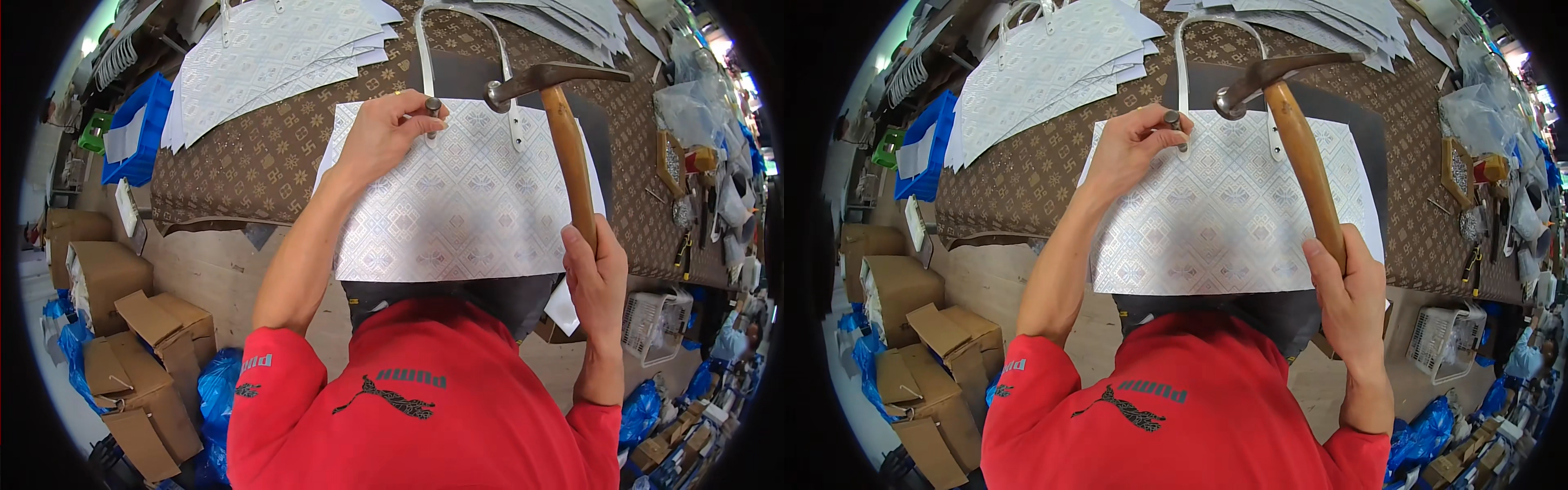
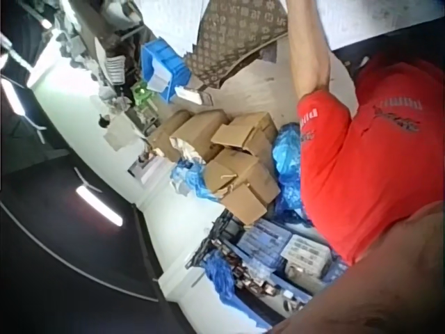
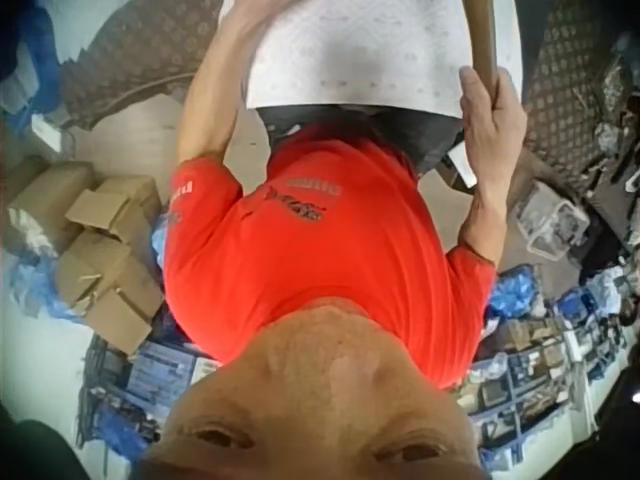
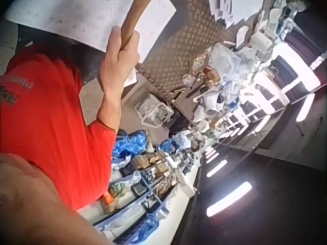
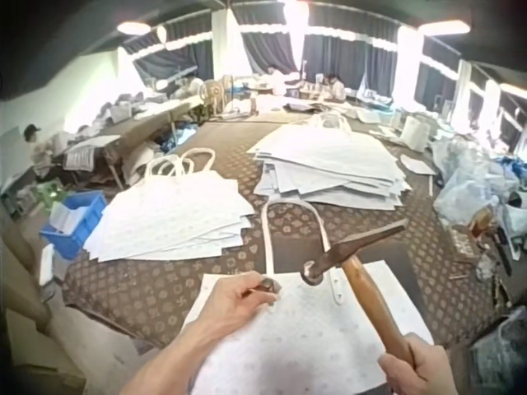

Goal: Using a hammer to secure rivets or studs onto white tote bags in a factory environment.

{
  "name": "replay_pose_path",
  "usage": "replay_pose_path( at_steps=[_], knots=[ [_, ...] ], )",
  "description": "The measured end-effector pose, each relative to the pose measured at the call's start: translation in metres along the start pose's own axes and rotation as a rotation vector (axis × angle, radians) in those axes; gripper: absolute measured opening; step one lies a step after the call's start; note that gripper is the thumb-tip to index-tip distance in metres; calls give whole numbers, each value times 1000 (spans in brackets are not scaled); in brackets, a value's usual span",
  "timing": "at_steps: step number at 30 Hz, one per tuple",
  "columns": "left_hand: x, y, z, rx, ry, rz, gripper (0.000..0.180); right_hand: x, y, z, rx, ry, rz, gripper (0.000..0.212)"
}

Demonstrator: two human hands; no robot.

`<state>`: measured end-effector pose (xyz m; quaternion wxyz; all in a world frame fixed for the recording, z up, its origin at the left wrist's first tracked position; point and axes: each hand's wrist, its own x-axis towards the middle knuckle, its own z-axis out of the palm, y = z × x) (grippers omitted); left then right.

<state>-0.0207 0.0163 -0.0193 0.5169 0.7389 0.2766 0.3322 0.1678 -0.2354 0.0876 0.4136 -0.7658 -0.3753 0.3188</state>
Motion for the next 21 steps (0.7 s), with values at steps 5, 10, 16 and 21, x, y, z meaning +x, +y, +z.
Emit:
replay_pose_path(
  at_steps=[5,10,16,21],
  knots=[
    [-4,4,2,66,18,41,14,-18,-29,-6,71,130,-106,17],
    [-6,9,6,119,1,63,14,-18,-29,11,319,189,-267,16],
    [1,5,7,54,-4,-3,14,29,1,-10,-328,-117,-410,14],
    [29,26,45,-46,23,-9,12,-3,-10,-41,118,152,-130,15]
  ],
)
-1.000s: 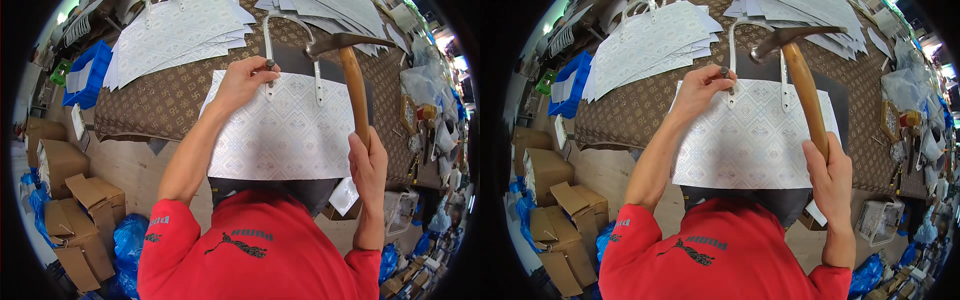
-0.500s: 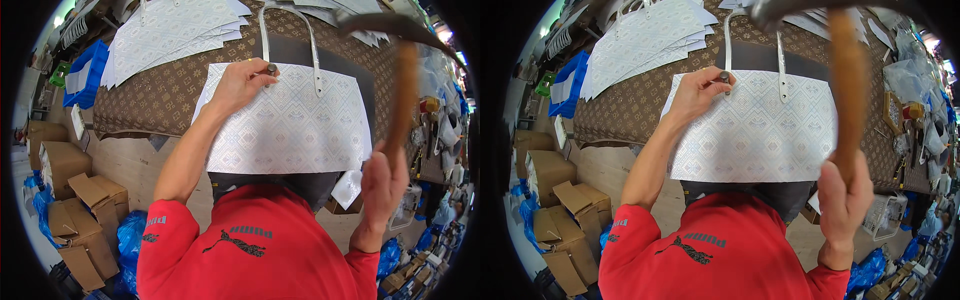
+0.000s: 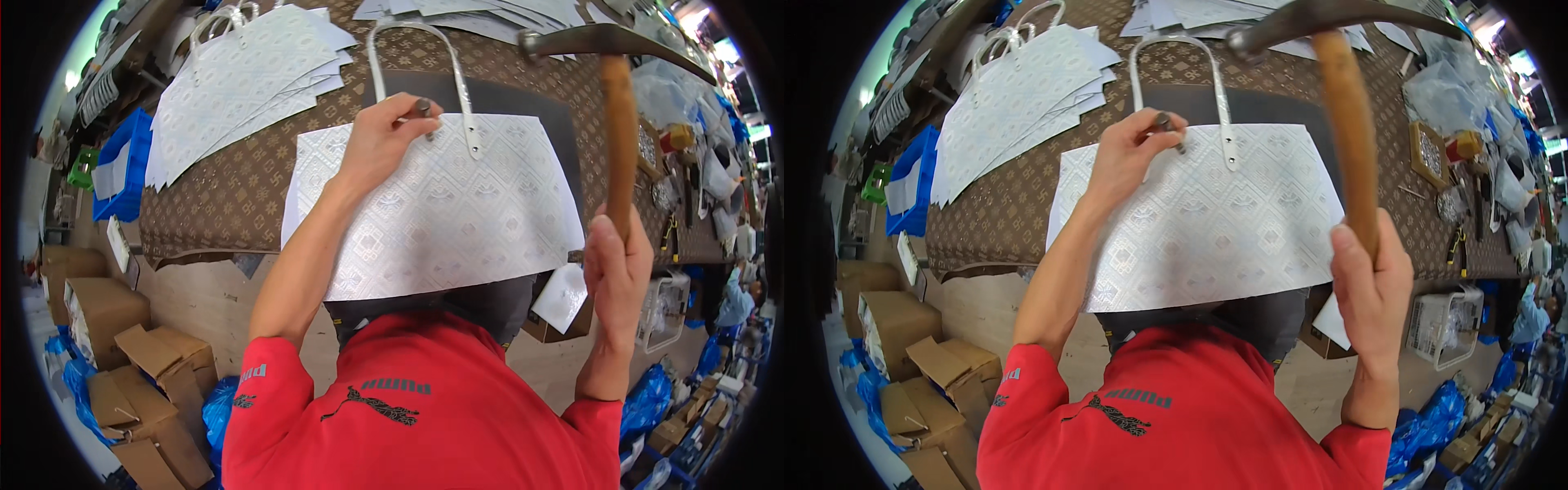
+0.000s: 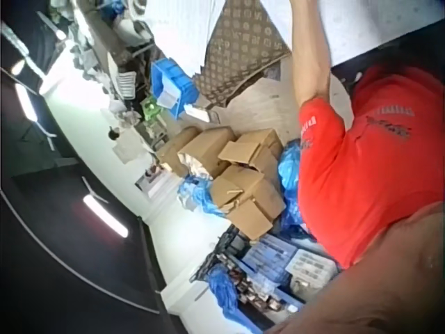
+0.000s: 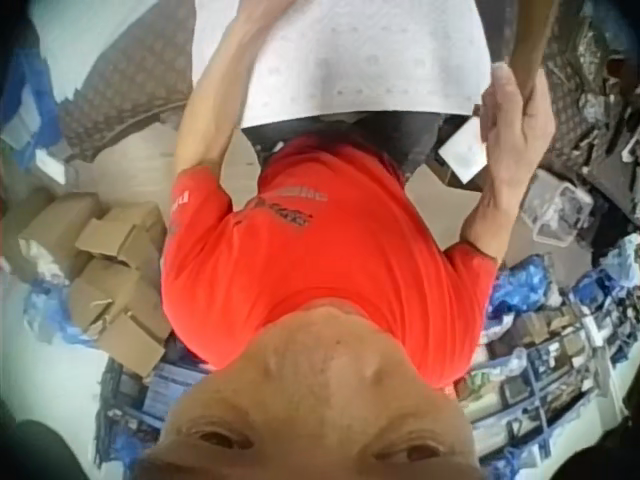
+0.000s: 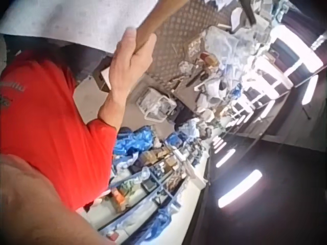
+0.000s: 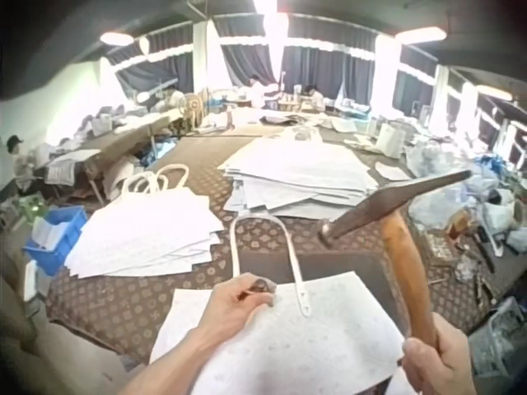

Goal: Using a hammer to secure rivets or studs onto white tote bags in a factory environment.

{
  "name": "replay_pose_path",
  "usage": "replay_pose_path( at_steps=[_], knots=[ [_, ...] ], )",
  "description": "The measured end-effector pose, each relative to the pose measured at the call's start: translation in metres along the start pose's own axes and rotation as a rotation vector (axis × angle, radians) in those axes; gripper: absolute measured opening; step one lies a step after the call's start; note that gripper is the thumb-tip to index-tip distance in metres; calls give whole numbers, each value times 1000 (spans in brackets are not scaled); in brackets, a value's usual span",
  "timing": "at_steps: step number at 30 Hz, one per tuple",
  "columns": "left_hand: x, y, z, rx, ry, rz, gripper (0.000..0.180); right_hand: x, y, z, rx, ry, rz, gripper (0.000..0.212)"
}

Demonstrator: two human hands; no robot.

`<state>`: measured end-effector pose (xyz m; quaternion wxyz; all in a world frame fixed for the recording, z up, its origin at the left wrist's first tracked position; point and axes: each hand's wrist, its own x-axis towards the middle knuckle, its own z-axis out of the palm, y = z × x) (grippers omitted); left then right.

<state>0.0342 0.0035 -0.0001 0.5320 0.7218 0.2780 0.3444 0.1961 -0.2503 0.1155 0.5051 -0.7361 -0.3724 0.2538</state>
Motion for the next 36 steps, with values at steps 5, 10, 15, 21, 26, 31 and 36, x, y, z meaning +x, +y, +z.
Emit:
replay_pose_path(
  at_steps=[5,10,15,21,26,31,36],
  knots=[
    [43,-10,42,-130,-76,57,13,-6,14,-22,132,135,131,16],
    [67,-10,51,85,-51,24,17,-10,40,-32,158,117,221,16],
    [72,1,59,500,-134,-195,30,-7,52,-31,165,98,277,16],
    [72,-10,61,630,-205,-213,37,-5,64,-29,250,81,255,16],
    [65,-17,62,708,-154,-34,41,-5,71,-32,245,78,263,15],
    [65,-17,52,538,-149,-174,43,-7,72,-36,231,79,268,16],
    [65,-14,57,560,-180,-152,45,-8,75,-32,222,123,210,16]
  ],
)
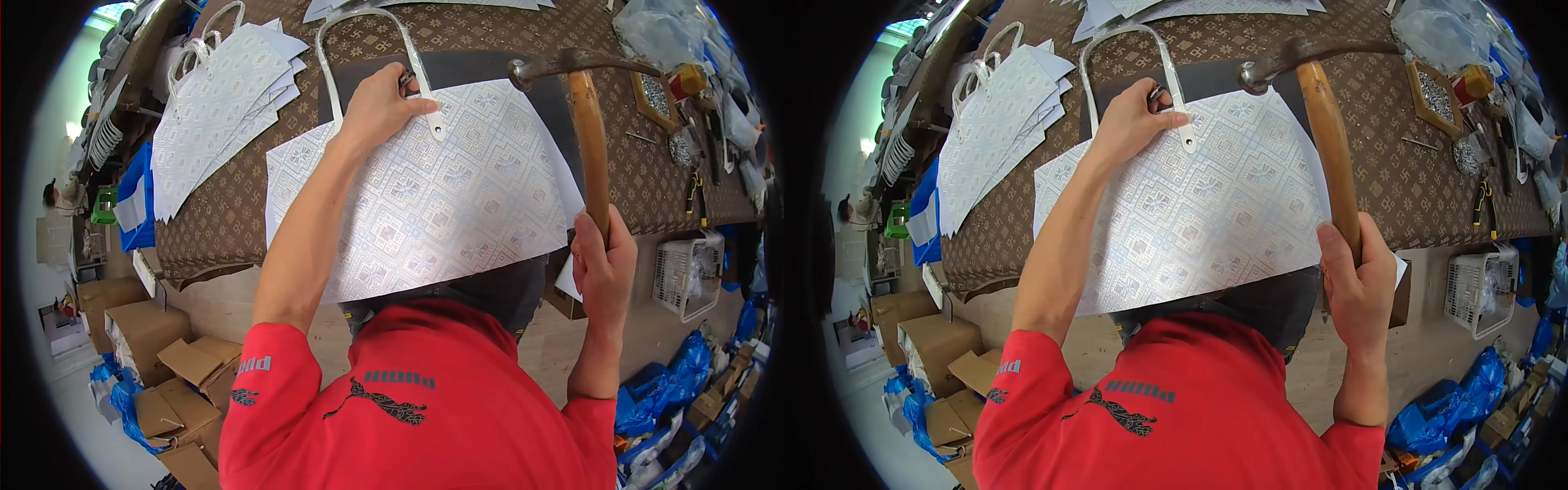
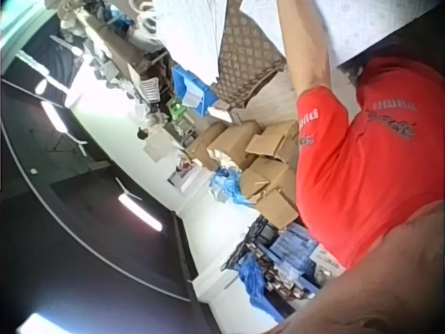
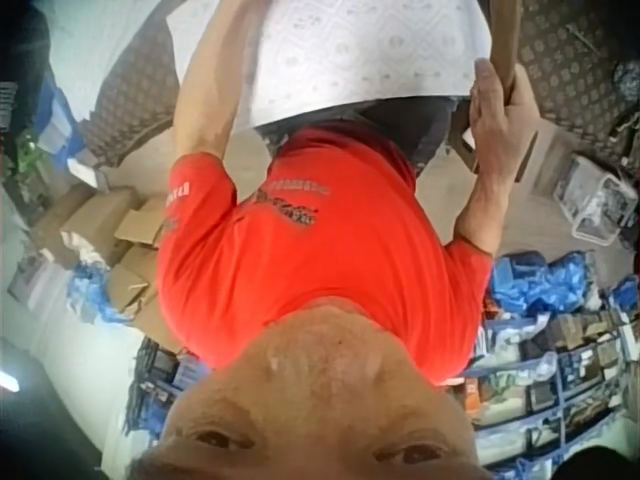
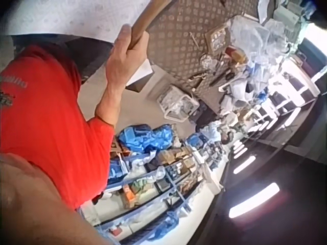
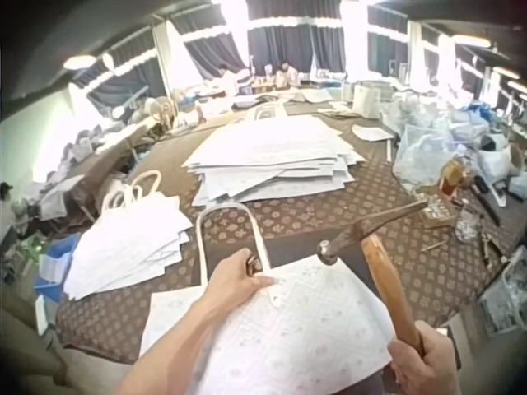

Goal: Using a hammer to secure rivets or studs onto white tote bags in a factory environment.

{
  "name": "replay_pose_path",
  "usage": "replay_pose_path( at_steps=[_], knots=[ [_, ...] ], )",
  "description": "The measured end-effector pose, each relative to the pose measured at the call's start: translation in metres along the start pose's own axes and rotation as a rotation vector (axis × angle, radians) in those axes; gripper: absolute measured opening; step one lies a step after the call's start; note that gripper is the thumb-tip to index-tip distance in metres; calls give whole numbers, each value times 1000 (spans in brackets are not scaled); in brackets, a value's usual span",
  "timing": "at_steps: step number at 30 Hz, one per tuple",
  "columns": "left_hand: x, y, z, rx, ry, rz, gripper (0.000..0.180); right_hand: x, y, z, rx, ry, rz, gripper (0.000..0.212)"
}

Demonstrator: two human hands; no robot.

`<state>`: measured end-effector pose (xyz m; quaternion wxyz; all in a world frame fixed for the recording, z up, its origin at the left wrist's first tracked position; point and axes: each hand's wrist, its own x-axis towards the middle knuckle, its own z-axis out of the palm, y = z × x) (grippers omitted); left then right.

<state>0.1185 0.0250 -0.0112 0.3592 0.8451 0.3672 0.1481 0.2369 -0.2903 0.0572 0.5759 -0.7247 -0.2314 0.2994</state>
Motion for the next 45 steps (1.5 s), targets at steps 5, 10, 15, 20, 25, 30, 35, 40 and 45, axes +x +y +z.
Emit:
replay_pose_path(
  at_steps=[5,10,15,20,25,30,35,40,45],
  knots=[
    [12,-8,-3,-31,-18,-35,46,-2,-5,2,15,-40,46,16],
    [36,-6,-4,107,-176,-102,44,-10,-6,10,-12,-37,-4,15],
    [26,-17,-15,-258,-140,-176,29,-28,-8,10,12,-47,-62,15],
    [-11,-10,-39,-707,-65,-138,23,-47,-9,-5,-32,-45,-45,16],
    [-18,17,-23,-658,98,163,20,-47,-1,-7,-47,-19,-39,14],
    [-11,14,-5,-596,31,228,21,-44,1,-2,-89,-24,-32,14],
    [-4,8,3,-478,6,248,21,-38,3,-2,-118,-29,-44,15],
    [-2,1,9,-542,54,254,15,-34,2,0,-127,-39,-19,15],
    [-5,-2,11,-549,81,247,18,-25,2,5,-136,-43,-23,18]
  ],
)
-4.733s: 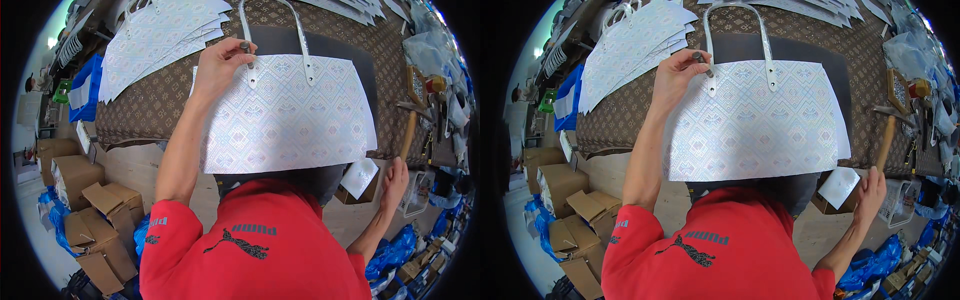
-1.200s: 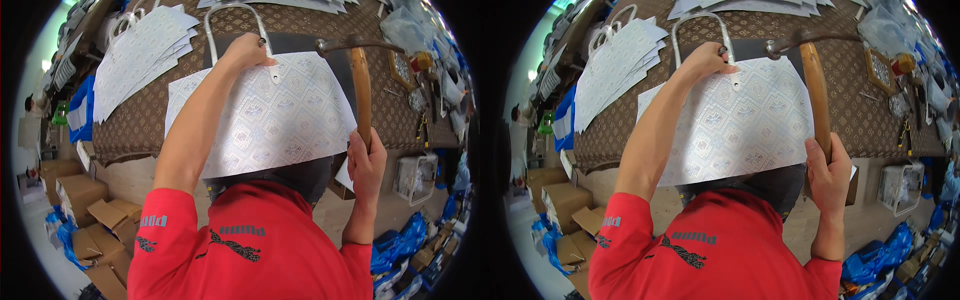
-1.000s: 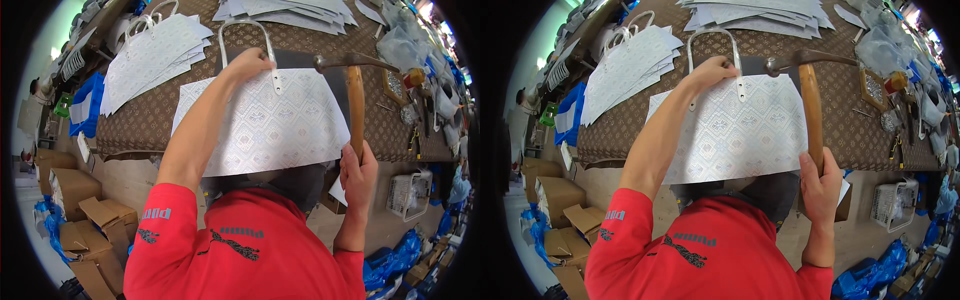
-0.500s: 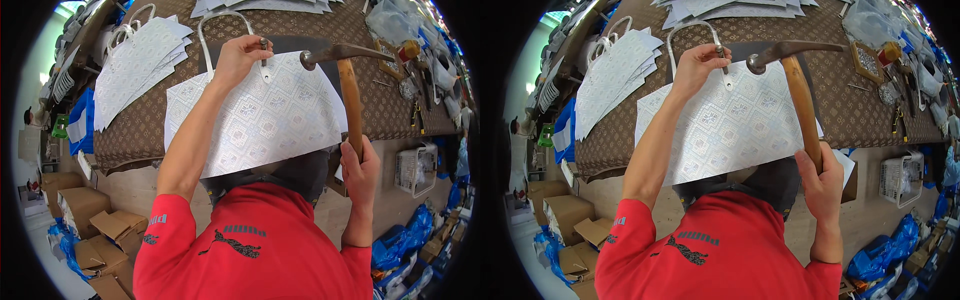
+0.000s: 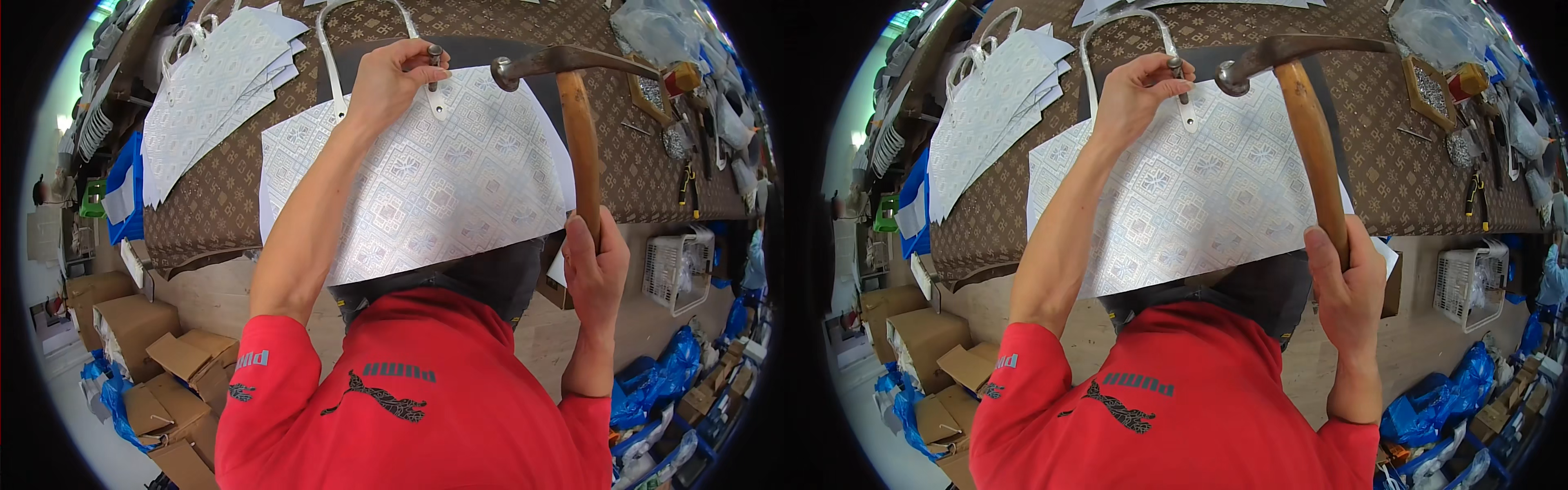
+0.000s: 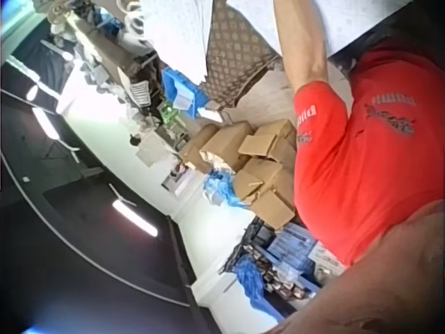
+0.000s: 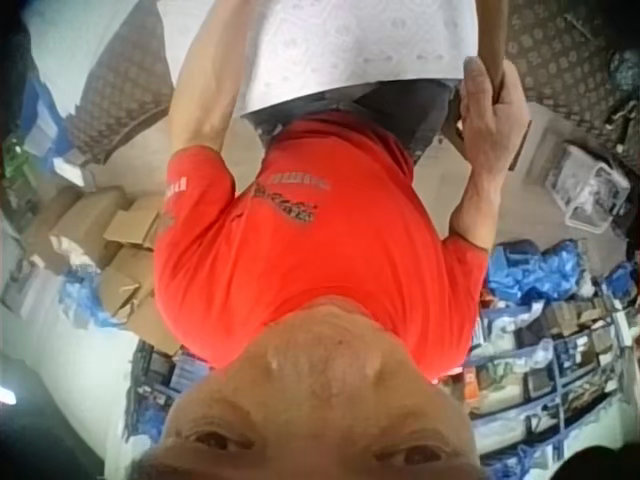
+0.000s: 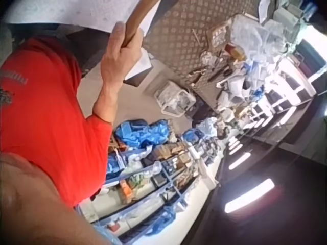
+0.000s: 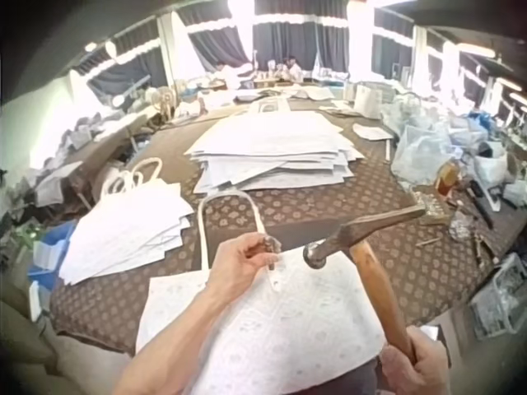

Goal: Using a hammer to secure rivets or studs onto white tote bags in a factory environment.

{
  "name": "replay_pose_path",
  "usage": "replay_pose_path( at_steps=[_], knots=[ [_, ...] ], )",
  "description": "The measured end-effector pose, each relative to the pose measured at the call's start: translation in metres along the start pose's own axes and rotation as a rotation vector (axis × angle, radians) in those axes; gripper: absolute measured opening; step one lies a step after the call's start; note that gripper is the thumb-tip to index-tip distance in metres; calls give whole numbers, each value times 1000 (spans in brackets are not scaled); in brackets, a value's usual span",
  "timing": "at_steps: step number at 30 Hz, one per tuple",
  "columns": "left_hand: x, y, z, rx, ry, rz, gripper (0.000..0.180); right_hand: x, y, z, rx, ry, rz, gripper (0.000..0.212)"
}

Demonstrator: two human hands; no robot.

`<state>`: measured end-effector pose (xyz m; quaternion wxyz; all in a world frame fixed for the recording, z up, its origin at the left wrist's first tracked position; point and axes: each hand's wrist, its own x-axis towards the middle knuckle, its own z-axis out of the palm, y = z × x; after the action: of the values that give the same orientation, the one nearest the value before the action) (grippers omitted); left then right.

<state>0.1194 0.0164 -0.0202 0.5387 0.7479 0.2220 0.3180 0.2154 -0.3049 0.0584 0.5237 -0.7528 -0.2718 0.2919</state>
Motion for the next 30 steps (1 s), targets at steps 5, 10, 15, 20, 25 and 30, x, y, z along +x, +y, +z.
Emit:
replay_pose_path(
  at_steps=[5,10,15,20,25,30],
  knots=[
    [-5,5,3,-23,24,-40,20,27,-2,14,-167,-47,-68,17],
    [-7,-1,2,-43,52,-36,18,32,-71,12,-161,105,-298,20],
    [-10,6,4,-59,39,-93,18,44,-81,19,387,-78,-479,19],
    [-8,-4,1,-85,36,-39,19,69,-42,28,-475,-163,-198,22],
    [-20,12,-2,-199,18,-55,19,38,-46,15,-152,-43,-51,27],
    [-28,12,2,-193,11,-74,18,24,-40,4,-104,-16,-26,24]
  ],
)
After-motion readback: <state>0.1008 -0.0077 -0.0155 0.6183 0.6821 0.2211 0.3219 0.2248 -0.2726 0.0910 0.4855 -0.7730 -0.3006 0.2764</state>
